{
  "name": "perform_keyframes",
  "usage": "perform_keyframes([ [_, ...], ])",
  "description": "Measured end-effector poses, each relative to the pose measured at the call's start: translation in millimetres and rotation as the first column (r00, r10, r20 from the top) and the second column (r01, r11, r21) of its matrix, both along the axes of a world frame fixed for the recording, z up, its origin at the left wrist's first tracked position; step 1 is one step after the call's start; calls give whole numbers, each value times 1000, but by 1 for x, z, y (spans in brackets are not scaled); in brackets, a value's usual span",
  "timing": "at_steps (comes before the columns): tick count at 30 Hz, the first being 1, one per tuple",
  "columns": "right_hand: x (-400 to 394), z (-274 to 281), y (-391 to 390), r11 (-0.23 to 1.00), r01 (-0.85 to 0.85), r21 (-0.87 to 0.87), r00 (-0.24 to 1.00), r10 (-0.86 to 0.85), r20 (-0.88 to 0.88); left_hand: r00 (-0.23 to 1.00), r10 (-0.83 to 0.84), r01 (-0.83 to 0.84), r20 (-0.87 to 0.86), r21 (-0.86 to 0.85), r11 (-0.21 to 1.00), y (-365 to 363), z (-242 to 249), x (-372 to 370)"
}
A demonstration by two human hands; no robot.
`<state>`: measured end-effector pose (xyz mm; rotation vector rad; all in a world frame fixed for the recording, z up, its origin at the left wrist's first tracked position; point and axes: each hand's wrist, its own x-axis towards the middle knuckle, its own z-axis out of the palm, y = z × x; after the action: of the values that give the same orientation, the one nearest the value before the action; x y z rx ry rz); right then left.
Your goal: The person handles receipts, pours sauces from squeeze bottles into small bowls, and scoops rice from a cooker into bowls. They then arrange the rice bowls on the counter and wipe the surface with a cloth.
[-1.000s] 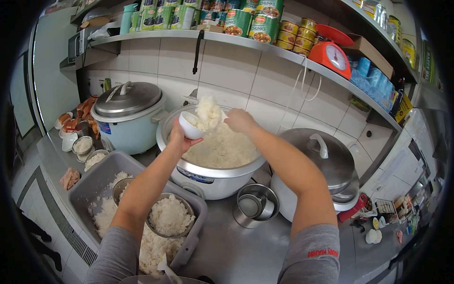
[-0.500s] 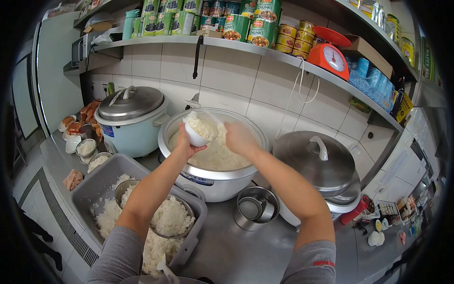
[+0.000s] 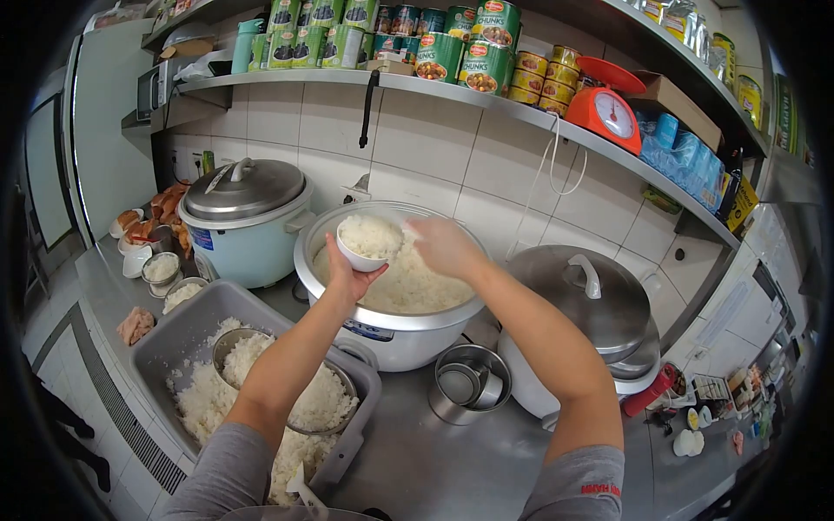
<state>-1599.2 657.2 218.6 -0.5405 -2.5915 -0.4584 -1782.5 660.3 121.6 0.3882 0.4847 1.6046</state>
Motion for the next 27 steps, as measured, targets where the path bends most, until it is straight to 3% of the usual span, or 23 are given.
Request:
perform_keyframes([
  [1,-1,14,-15,914,135,-382,958,-219,-186,999,12,-12,35,-7,1000,1,2,1],
  [2,0,22,-24,676,156,-720,839,-475,-264,999,13,-12,37,-7,1000,1,4,1],
  [3,4,7,-6,591,133,-796,807,-530,-258,998,31,-33,61,34,999,2,6,2],
  [4,3,-6,-8,592,135,-795,807,-532,-258,995,47,-53,85,76,996,1,9,3],
  [6,-6,-32,-16,755,114,-646,850,-411,-331,998,29,-35,57,108,994,-1,12,9],
  [7,-9,-41,-9,756,118,-644,851,-411,-328,999,19,-23,30,137,990,-1,12,11],
  [8,-13,-52,-3,942,84,-325,899,-212,-383,999,18,-21,30,132,991,0,11,12],
  [9,-13,-64,2,999,18,29,931,-6,-365,1000,11,-12,5,111,994,0,10,12],
  [10,-15,-60,-6,1000,15,26,930,-4,-368,1000,10,-8,-20,98,995,1,10,9],
  [12,-20,-41,-28,951,105,-289,962,-171,-213,1000,21,-21,4,106,994,-3,13,3],
  [13,-21,-41,-25,953,101,-286,963,-166,-213,999,24,-27,27,115,993,-6,16,0],
  [15,-22,-43,-18,852,-12,-523,795,-309,-522,998,39,-49,58,189,981,-10,23,-7],
  [16,-23,-46,-22,852,-11,-523,796,-309,-520,994,50,-74,97,260,963,-12,25,-8],
  [17,-28,-52,-30,636,-197,-746,628,-503,-594,994,53,-77,99,259,963,-15,24,-9],
  [18,-35,-59,-39,371,-431,-823,455,-698,-553,985,65,-105,162,253,962,-18,25,-9],
  [19,-44,-64,-52,322,-491,-810,456,-697,-553,972,76,-132,222,249,959,-20,27,-10],
  [20,-53,-63,-64,323,-494,-807,456,-694,-557,972,78,-133,220,252,958,-19,23,-10],
  [22,-68,-64,-84,471,-408,-782,526,-579,-623,949,182,-258,258,300,918,-21,15,-8],
  [23,-71,-78,-77,738,-151,-658,669,-413,-618,947,191,-266,260,293,918,-27,13,-7],
  [24,-71,-87,-82,729,-156,-667,676,-413,-610,934,241,-304,263,230,925,-33,10,-5],
  [26,-79,-93,-101,975,23,-221,831,-142,-538,913,312,-361,265,161,919,-52,8,-14],
  [27,-75,-93,-112,955,12,-296,872,-155,-465,935,262,-312,241,201,929,-64,4,-24],
])
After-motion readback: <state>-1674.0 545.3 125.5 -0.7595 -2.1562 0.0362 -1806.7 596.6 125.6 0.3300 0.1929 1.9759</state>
